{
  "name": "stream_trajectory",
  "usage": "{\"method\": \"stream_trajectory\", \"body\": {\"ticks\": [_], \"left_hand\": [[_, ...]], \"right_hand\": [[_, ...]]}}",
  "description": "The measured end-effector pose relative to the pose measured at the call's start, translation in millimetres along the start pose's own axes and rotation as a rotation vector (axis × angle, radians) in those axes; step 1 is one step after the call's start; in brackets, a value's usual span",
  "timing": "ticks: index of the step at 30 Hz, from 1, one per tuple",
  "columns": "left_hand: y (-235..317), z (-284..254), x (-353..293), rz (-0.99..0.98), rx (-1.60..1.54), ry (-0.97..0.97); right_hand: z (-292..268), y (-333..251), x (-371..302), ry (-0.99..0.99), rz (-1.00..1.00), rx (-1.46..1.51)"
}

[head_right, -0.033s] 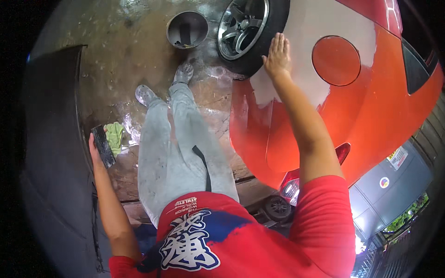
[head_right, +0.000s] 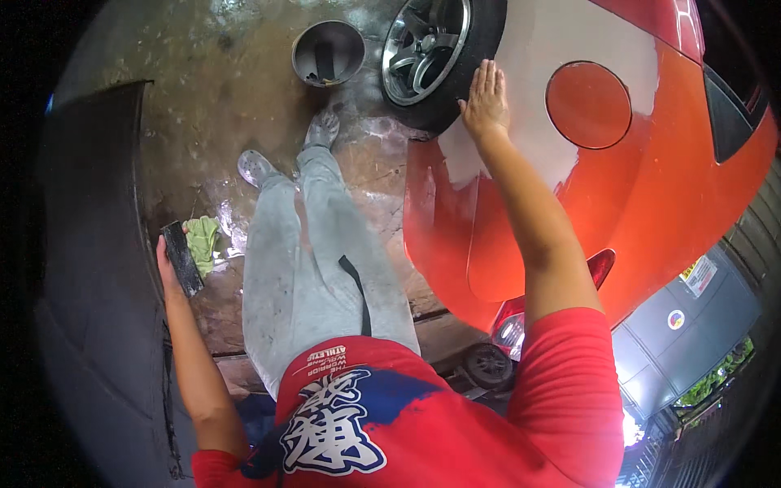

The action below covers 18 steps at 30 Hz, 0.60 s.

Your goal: The person sands a car panel using a sanding block and wipes it with a cloth, closes an umbrella on the ground, and resumes sanding and wiping the car panel.

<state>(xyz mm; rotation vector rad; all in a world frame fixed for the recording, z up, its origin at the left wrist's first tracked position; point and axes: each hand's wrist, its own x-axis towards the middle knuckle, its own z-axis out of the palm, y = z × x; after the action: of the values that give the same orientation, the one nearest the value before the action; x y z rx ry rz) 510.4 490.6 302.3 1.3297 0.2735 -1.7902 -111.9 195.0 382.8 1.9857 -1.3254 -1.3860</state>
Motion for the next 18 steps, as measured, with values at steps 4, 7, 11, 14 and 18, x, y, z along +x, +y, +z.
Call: {"method": "stream_trajectory", "body": {"ticks": [4, 7, 11, 14, 18], "left_hand": [[1, 8, 0, 0.07, 0.02, 0.073], [8, 15, -1, 0.099, 0.009, 0.062], [28, 26, -14, 0.02, -0.02, -0.054], [42, 60, -39, 0.055, 0.027, 0.065], [54, 101, -86, 0.082, 0.088, 0.152]], "right_hand": [[4, -7, -18, -0.033, -0.062, -0.059], [17, -26, -43, -0.009, -0.109, -0.076], [29, -52, -78, -0.004, -0.203, -0.047], [40, -76, -123, -0.143, -0.417, 0.05], [78, -134, -233, -0.411, -0.21, 0.659]]}}
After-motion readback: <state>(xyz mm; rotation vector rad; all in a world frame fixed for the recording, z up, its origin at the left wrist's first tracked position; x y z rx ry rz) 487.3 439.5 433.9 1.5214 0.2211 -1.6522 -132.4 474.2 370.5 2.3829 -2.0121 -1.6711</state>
